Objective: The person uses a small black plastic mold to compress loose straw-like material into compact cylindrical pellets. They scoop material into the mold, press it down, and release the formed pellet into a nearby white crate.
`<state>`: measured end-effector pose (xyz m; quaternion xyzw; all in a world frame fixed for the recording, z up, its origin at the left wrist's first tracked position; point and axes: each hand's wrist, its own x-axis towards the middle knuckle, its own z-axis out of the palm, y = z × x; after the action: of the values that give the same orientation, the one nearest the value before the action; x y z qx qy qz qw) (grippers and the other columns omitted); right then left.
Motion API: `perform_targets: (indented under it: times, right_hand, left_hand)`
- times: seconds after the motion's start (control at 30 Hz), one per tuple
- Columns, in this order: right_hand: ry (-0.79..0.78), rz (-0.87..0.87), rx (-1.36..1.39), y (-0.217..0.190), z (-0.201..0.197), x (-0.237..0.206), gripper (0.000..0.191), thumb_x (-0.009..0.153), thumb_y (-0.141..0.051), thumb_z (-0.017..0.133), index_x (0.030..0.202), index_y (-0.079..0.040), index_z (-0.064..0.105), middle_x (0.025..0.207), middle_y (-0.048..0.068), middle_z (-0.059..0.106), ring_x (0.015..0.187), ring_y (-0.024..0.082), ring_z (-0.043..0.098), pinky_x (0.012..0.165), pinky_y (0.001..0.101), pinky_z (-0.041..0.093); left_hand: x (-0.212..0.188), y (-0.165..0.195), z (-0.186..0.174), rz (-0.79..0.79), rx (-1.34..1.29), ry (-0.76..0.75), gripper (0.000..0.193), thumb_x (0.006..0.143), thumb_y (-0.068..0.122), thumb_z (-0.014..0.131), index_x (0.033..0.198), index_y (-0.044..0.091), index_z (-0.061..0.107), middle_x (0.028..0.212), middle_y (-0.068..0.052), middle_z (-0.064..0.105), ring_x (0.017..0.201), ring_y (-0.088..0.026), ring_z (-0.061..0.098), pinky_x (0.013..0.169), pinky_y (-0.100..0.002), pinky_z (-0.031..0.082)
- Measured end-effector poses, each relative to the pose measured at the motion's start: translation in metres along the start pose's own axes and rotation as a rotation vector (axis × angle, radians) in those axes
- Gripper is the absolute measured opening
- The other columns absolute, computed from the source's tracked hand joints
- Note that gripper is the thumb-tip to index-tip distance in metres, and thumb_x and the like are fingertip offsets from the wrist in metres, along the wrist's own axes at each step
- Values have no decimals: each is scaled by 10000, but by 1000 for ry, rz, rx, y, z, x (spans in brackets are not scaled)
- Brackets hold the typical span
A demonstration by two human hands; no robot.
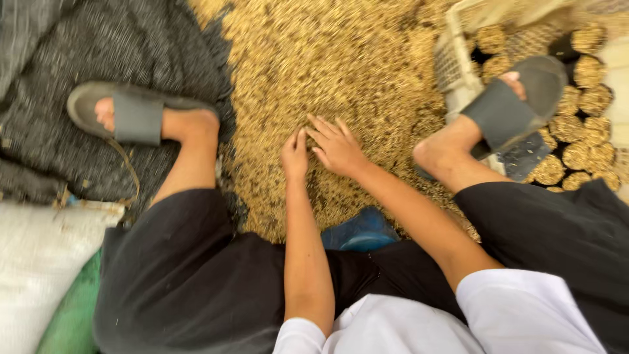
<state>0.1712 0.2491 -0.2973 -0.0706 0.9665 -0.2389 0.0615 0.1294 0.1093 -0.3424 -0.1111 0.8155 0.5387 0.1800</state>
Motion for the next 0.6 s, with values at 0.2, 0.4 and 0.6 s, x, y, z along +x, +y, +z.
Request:
perform_targets:
  times: [0.2, 0.4, 0.6]
  right_hand:
    - [-49, 375, 495, 17, 3, 11, 443, 1050, -384, 546, 1372, -90, 625, 1255, 135, 698, 1175, 273, 624, 1062, 451, 505]
    - [215, 200, 418, 22, -13, 22, 394, 1000, -385, 596, 1200, -66, 715, 1027, 155, 732, 935, 294, 635, 819, 460, 541]
    - [-186, 397, 324, 18, -81, 43, 489, 1090, -369, 499, 745, -44, 616, 681, 117, 580, 560, 182, 503, 534, 373, 501]
  left_hand:
    - [2, -4, 5, -39, 99, 77, 337, 1035, 268, 616, 1320, 112, 709, 888, -142, 738, 621, -154, 540, 581, -358, 441]
    - [-9, 24, 5, 71, 297, 177, 271, 1002, 284, 647, 1100, 75, 789, 873, -95, 765, 612, -153, 612, 594, -352, 499]
    - [-27, 88, -13, 42, 420, 106, 516, 1164, 381, 517, 967, -8, 793, 828, -230, 745, 625, -309, 530, 582, -461, 386]
